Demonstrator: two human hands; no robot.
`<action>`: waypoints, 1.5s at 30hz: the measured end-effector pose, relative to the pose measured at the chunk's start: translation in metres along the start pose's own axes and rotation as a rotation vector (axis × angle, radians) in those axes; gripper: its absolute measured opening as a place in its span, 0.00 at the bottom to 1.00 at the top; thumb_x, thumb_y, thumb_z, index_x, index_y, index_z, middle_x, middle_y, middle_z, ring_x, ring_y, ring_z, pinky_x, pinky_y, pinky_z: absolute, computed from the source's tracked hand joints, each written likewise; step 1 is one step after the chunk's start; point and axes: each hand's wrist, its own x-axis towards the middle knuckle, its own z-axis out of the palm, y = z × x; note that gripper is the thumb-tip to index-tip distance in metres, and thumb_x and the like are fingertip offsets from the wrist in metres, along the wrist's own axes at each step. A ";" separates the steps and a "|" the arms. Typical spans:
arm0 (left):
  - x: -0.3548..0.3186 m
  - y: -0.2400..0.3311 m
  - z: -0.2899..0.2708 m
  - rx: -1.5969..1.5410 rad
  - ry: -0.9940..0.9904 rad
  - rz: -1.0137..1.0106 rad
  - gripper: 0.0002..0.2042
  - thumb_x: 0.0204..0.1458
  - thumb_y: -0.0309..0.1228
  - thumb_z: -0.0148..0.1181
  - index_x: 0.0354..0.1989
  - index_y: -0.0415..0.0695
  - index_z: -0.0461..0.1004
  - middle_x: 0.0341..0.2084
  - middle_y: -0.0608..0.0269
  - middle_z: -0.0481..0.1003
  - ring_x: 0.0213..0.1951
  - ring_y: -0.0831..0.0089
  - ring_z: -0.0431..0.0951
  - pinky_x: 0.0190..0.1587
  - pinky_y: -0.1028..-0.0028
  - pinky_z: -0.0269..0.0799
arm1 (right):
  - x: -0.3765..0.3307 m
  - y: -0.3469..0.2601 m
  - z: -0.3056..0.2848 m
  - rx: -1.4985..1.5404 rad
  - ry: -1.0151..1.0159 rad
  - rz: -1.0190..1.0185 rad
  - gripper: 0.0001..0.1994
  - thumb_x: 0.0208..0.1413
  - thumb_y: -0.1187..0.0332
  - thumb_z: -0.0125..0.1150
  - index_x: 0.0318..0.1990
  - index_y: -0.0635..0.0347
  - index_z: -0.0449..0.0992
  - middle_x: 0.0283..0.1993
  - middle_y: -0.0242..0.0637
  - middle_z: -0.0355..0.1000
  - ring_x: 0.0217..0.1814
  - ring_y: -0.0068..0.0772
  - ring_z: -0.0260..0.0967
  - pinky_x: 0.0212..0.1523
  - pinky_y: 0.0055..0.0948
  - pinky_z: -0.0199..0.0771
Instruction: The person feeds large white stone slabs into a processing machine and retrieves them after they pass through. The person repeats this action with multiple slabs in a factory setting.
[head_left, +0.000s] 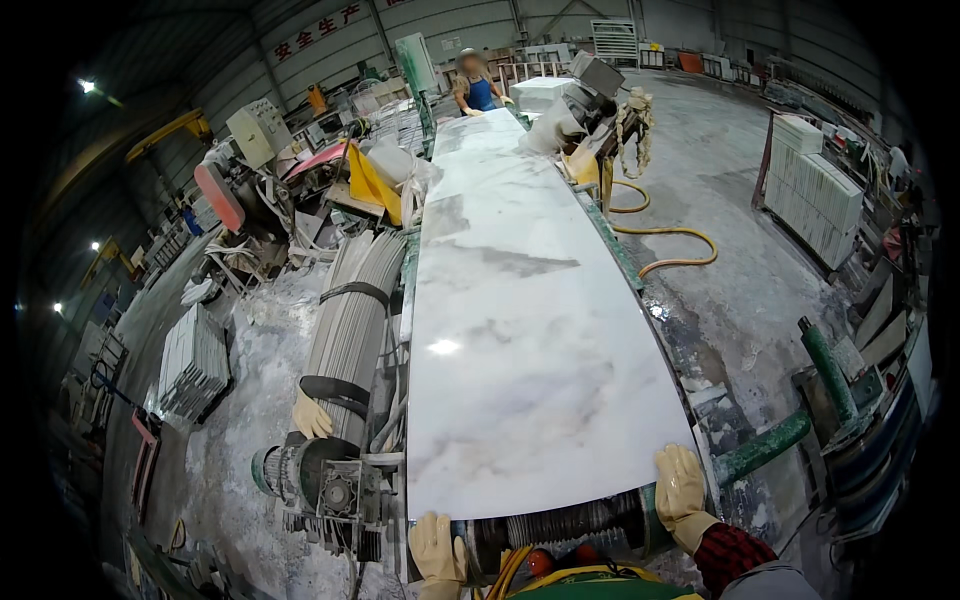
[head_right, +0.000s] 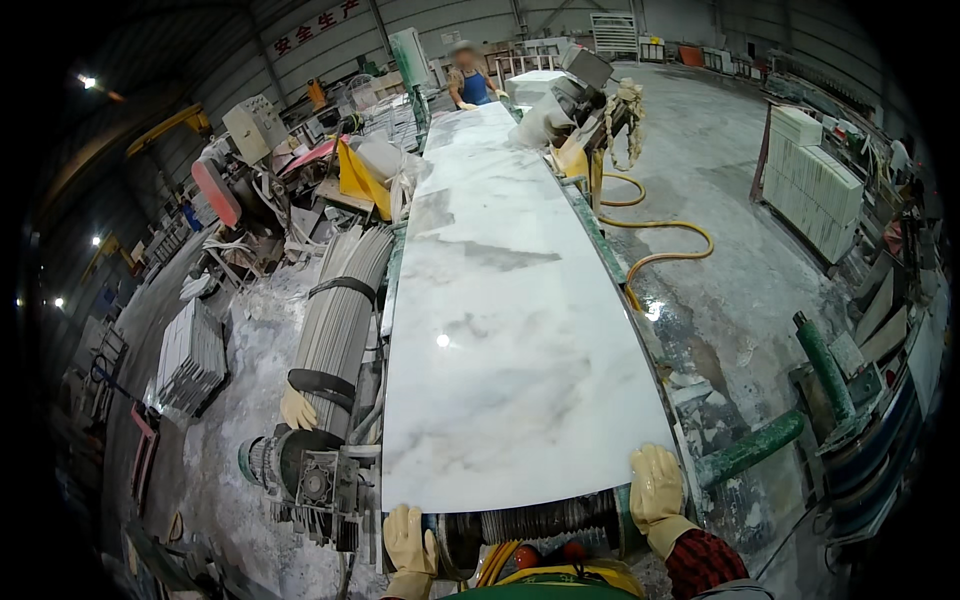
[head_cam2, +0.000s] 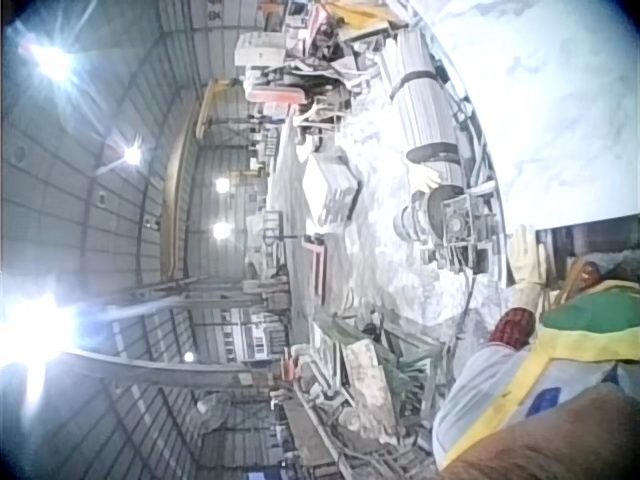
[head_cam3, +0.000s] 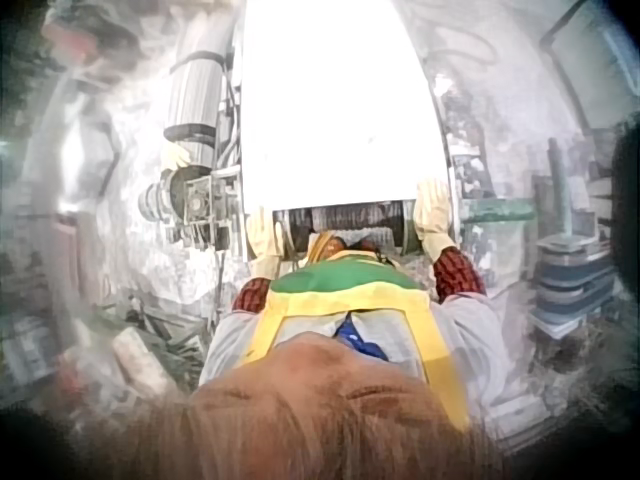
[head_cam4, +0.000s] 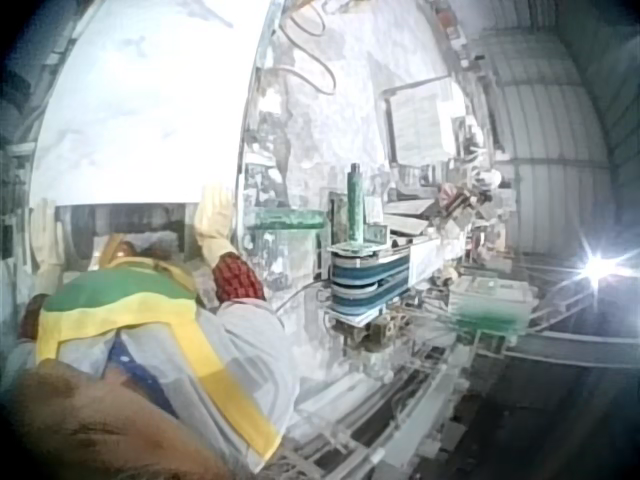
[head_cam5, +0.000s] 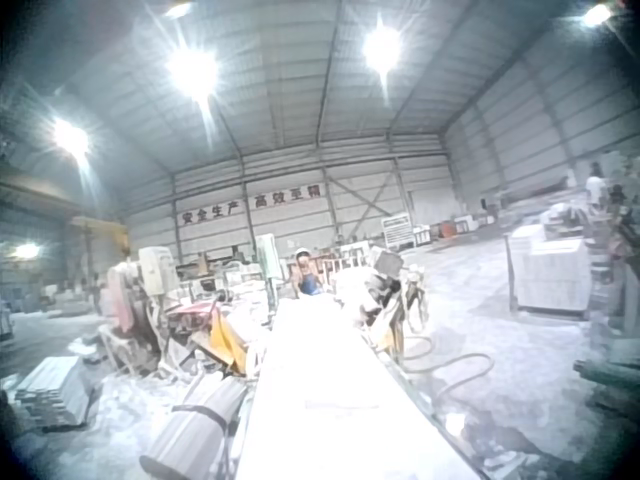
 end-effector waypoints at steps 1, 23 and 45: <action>0.001 0.000 0.000 -0.013 -0.016 -0.009 0.22 0.55 0.34 0.63 0.57 0.36 0.73 0.48 0.40 0.70 0.51 0.39 0.71 0.56 0.45 0.65 | -0.001 0.000 -0.001 -0.001 -0.011 0.010 0.12 0.55 0.71 0.57 0.46 0.64 0.74 0.44 0.51 0.67 0.47 0.60 0.66 0.49 0.51 0.66; -0.010 0.007 0.000 0.017 0.027 -0.002 0.21 0.59 0.34 0.61 0.58 0.36 0.73 0.50 0.39 0.71 0.53 0.37 0.71 0.58 0.44 0.65 | -0.024 0.009 0.001 0.049 0.111 -0.129 0.19 0.53 0.75 0.61 0.54 0.70 0.79 0.54 0.59 0.76 0.55 0.69 0.72 0.57 0.63 0.73; -0.067 0.001 -0.048 -0.350 0.079 0.045 0.25 0.62 0.28 0.68 0.69 0.39 0.75 0.65 0.36 0.75 0.67 0.35 0.73 0.73 0.46 0.66 | -0.031 -0.165 0.183 1.850 0.203 1.461 0.26 0.80 0.60 0.54 0.77 0.62 0.60 0.76 0.48 0.67 0.77 0.51 0.69 0.73 0.53 0.78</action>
